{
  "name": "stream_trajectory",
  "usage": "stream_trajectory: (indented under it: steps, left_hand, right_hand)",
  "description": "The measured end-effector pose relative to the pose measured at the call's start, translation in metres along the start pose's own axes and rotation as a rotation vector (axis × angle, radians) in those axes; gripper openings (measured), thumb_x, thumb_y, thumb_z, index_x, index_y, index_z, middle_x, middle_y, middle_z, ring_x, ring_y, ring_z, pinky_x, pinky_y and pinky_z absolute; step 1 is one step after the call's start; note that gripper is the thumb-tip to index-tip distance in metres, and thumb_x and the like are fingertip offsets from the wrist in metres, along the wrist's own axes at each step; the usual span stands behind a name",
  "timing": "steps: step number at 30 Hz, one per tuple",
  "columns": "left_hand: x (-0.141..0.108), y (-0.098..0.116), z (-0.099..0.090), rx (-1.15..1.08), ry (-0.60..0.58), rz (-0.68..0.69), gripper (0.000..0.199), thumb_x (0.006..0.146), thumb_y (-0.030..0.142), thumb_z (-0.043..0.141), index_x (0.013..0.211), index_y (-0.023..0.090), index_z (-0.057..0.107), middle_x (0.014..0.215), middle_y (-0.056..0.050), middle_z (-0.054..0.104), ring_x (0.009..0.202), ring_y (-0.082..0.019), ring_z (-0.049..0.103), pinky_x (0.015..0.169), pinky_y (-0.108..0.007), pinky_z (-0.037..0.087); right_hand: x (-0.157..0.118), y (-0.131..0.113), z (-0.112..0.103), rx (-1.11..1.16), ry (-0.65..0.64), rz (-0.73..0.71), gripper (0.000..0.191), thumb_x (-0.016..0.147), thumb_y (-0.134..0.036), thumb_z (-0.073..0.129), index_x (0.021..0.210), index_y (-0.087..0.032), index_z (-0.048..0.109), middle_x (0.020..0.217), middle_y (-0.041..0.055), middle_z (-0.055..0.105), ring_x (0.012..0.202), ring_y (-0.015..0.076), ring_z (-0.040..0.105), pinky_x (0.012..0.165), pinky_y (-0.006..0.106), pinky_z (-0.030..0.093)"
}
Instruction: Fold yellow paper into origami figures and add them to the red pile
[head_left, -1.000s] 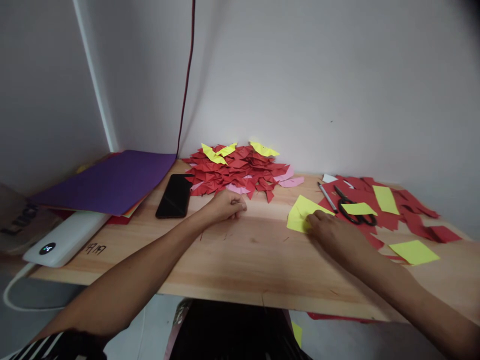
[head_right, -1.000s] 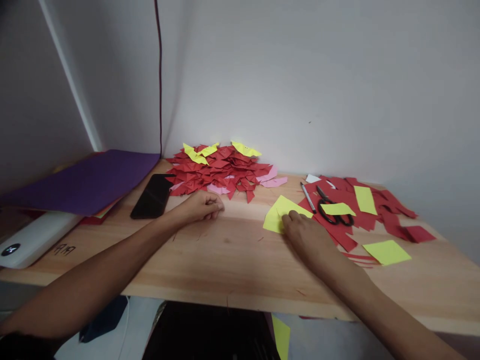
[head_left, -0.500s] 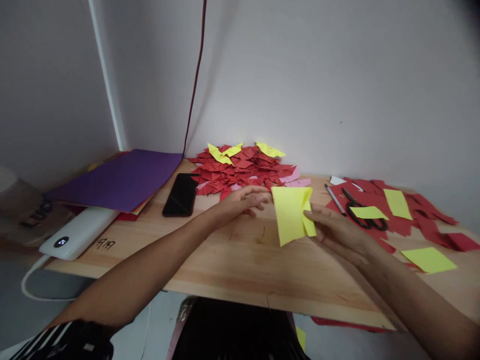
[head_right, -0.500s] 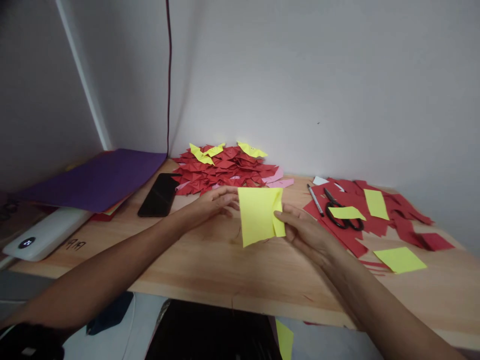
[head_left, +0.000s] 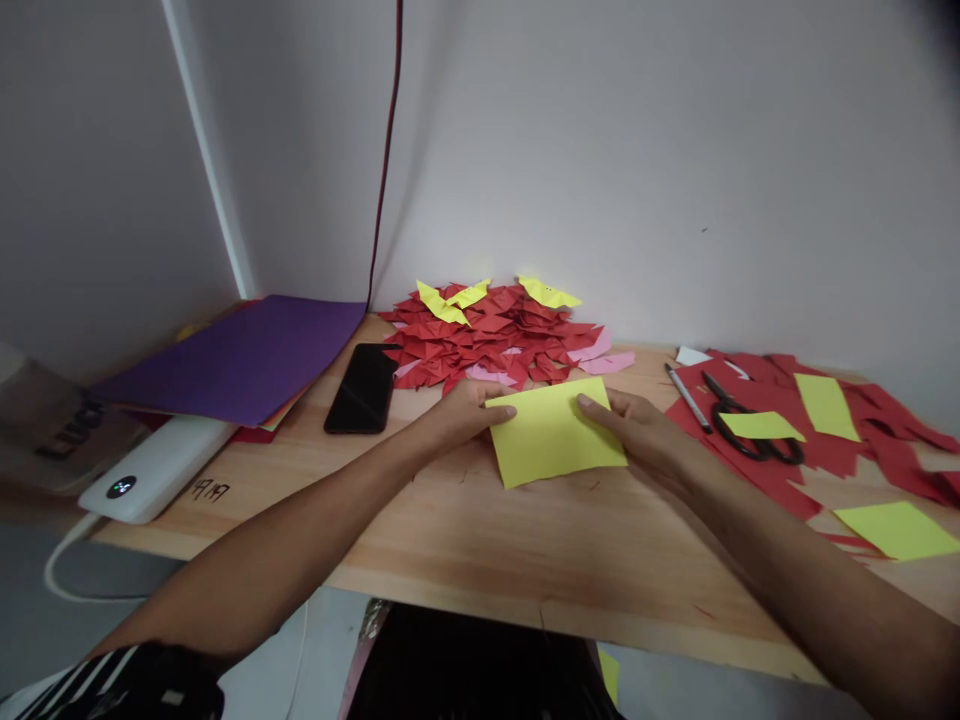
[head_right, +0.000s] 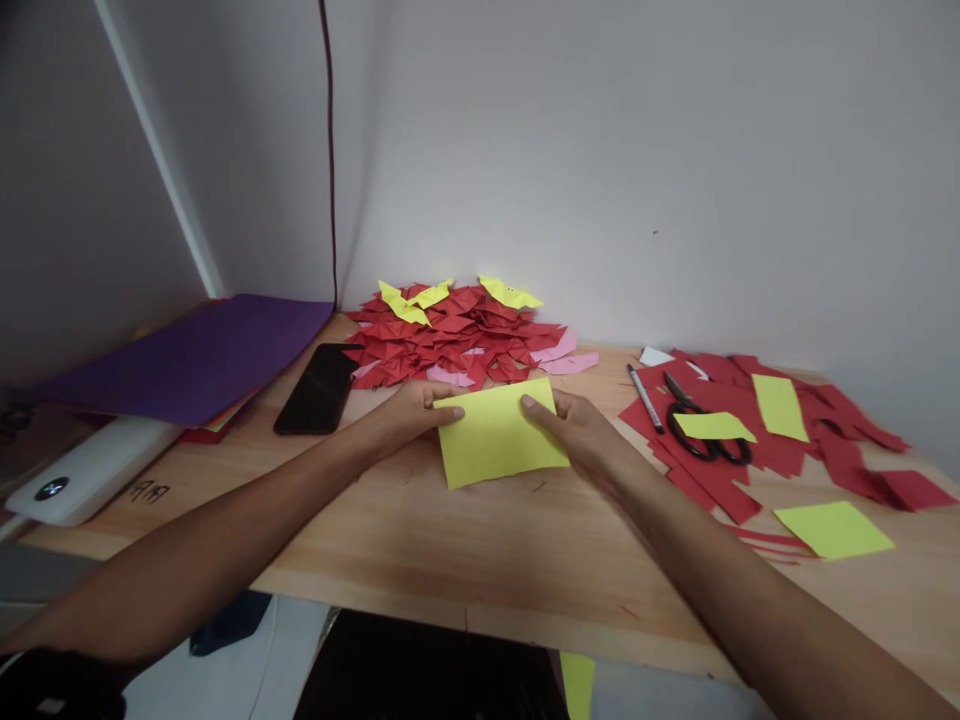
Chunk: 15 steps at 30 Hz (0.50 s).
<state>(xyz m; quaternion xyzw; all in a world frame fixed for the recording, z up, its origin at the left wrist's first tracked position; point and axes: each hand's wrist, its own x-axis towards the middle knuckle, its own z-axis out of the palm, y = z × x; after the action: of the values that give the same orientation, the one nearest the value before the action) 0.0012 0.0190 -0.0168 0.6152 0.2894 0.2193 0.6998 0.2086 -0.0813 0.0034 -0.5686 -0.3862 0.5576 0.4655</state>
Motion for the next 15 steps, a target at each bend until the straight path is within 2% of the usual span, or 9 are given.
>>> stream_trajectory:
  steps: [2,4,9,15]
  left_hand:
    - [-0.001,0.001,0.0,-0.036,-0.02,-0.034,0.036,0.073,0.026,0.067,0.106,0.011,0.068,0.089,-0.008,0.071,0.077,-0.017,0.065,0.07,-0.027,0.049]
    - [-0.003,0.003,0.001,-0.068,-0.032,-0.059,0.037,0.074,0.026,0.066,0.107,0.011,0.067,0.088,-0.008,0.07,0.075,-0.017,0.065,0.068,-0.027,0.048]
    - [-0.005,0.006,0.002,-0.075,-0.016,-0.077,0.039,0.073,0.026,0.067,0.109,0.01,0.066,0.09,-0.009,0.069,0.074,-0.015,0.064,0.067,-0.025,0.047]
    - [-0.004,0.005,0.0,-0.154,-0.04,-0.077,0.035,0.073,0.029,0.07,0.103,0.009,0.068,0.09,-0.01,0.069,0.074,-0.014,0.064,0.074,-0.027,0.049]
  right_hand:
    - [0.004,0.003,-0.004,0.008,0.056,-0.008,0.036,0.076,-0.045,0.071,0.1,-0.019,0.069,0.088,0.009,0.076,0.073,0.0253,0.073,0.064,0.035,0.058]
    - [0.008,0.006,-0.009,0.039,0.063,-0.009,0.035,0.076,-0.044,0.071,0.098,-0.018,0.07,0.088,0.0099,0.076,0.075,0.0256,0.073,0.063,0.034,0.058]
    - [0.012,0.014,-0.02,0.075,0.0,-0.024,0.033,0.08,-0.046,0.066,0.099,-0.018,0.071,0.092,0.0094,0.076,0.085,0.0271,0.072,0.069,0.035,0.058]
    - [0.009,0.009,-0.019,0.094,0.04,-0.06,0.034,0.086,-0.049,0.056,0.101,-0.022,0.071,0.092,0.009,0.076,0.095,0.0294,0.07,0.076,0.04,0.057]
